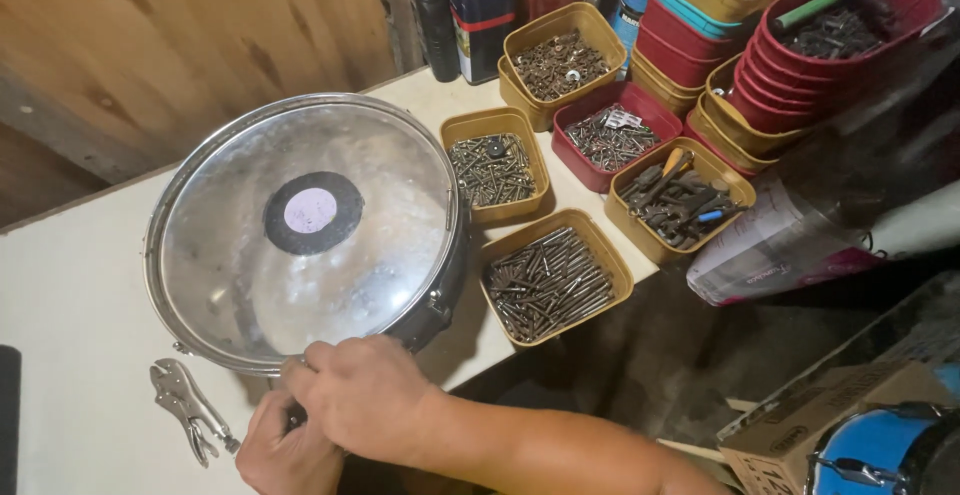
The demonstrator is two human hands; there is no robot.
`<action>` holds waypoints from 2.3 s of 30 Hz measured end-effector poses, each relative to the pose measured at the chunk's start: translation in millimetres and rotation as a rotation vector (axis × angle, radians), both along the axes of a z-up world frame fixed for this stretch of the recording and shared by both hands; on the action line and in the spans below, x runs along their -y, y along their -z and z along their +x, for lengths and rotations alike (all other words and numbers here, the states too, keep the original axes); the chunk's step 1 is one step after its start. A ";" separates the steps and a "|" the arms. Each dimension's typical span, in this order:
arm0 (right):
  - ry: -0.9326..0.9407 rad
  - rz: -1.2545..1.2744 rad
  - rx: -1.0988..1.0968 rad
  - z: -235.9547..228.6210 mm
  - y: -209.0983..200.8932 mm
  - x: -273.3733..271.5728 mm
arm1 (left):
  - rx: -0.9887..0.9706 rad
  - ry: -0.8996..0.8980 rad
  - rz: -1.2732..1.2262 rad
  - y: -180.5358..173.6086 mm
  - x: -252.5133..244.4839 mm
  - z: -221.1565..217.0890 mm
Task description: The person sorts through a container of metal screws on a white table, picking them up and arranging them. The person also briefly handles a metal pot and a pair of pliers on the table.
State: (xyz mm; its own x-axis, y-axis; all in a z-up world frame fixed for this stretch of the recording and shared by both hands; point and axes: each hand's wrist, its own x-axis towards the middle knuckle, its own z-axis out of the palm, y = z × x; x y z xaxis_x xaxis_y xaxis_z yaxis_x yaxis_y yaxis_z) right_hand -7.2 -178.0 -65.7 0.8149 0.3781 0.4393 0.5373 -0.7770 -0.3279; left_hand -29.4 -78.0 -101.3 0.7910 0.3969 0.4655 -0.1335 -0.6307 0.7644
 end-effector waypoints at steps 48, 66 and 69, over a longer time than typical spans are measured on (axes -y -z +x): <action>0.532 0.948 -0.816 -48.3 69.5 172.6 | -0.630 0.307 -0.234 46.4 60.1 -46.9; 0.561 -0.215 -0.853 47.6 54.3 251.4 | -1.103 0.140 -0.103 21.7 35.8 -24.9; 0.516 -0.293 -0.936 49.6 34.4 236.3 | -0.920 0.129 -0.078 32.3 39.0 -29.1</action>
State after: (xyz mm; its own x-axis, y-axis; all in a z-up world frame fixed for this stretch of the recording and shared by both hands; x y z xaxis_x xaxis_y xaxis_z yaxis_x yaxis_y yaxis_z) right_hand 42.4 -414.2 -100.1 0.8677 -0.1144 -0.4837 -0.2379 -0.9500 -0.2022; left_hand -58.5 -117.0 -133.6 0.8755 0.2843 -0.3907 0.4807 -0.5959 0.6433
